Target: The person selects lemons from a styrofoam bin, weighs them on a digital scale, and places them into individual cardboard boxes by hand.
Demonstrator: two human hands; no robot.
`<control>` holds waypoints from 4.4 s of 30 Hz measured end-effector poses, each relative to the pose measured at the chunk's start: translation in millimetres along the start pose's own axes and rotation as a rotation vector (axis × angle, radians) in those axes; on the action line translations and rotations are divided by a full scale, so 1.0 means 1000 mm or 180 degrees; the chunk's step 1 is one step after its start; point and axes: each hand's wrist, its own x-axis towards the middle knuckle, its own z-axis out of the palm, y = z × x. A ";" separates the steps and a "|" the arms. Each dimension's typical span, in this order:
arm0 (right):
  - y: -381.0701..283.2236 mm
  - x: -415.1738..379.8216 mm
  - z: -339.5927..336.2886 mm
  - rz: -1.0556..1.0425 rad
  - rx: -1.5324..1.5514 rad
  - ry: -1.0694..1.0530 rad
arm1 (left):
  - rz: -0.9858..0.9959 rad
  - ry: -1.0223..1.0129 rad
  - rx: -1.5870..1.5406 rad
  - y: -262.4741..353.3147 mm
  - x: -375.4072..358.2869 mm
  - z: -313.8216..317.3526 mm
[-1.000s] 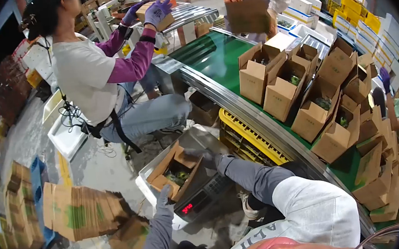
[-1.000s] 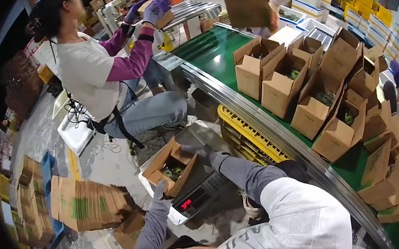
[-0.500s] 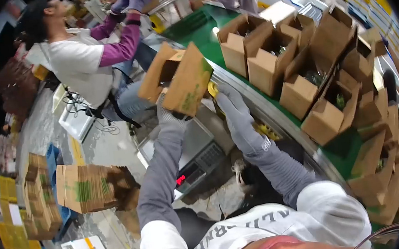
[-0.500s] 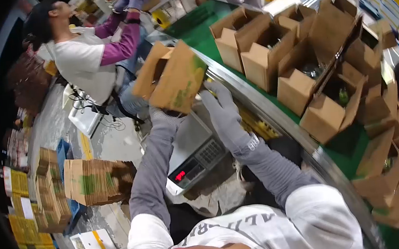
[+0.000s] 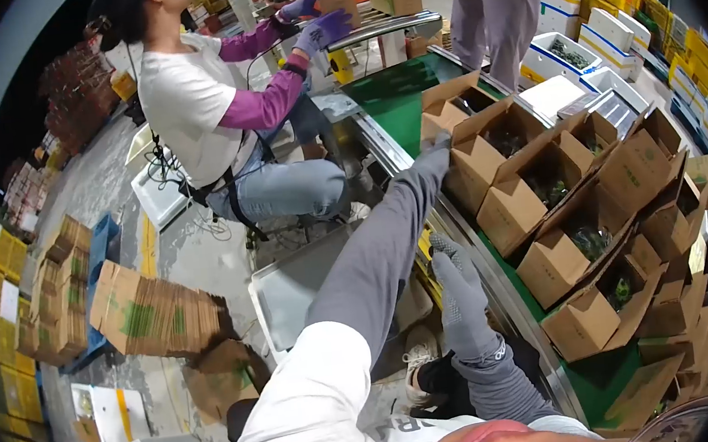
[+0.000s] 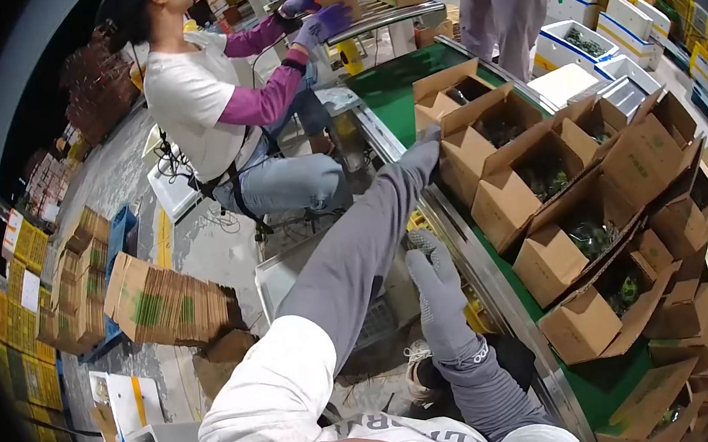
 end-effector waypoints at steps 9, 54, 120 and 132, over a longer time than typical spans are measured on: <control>0.014 -0.014 0.025 0.0478 -0.0744 -0.0875 | 0.1158 -0.1791 0.0289 -0.138 -0.212 -0.163; 0.199 -0.105 0.245 -0.3065 -0.3954 -0.3914 | -0.0716 0.1452 -0.2504 -0.284 -0.502 -0.417; 0.110 0.028 0.222 0.0054 -0.5111 -0.2496 | -0.1078 0.1042 -0.1976 -0.278 -0.185 -0.307; 0.182 0.030 0.230 -0.0588 -0.5759 -0.1807 | -0.0678 0.1984 -0.0458 -0.213 -0.412 -0.337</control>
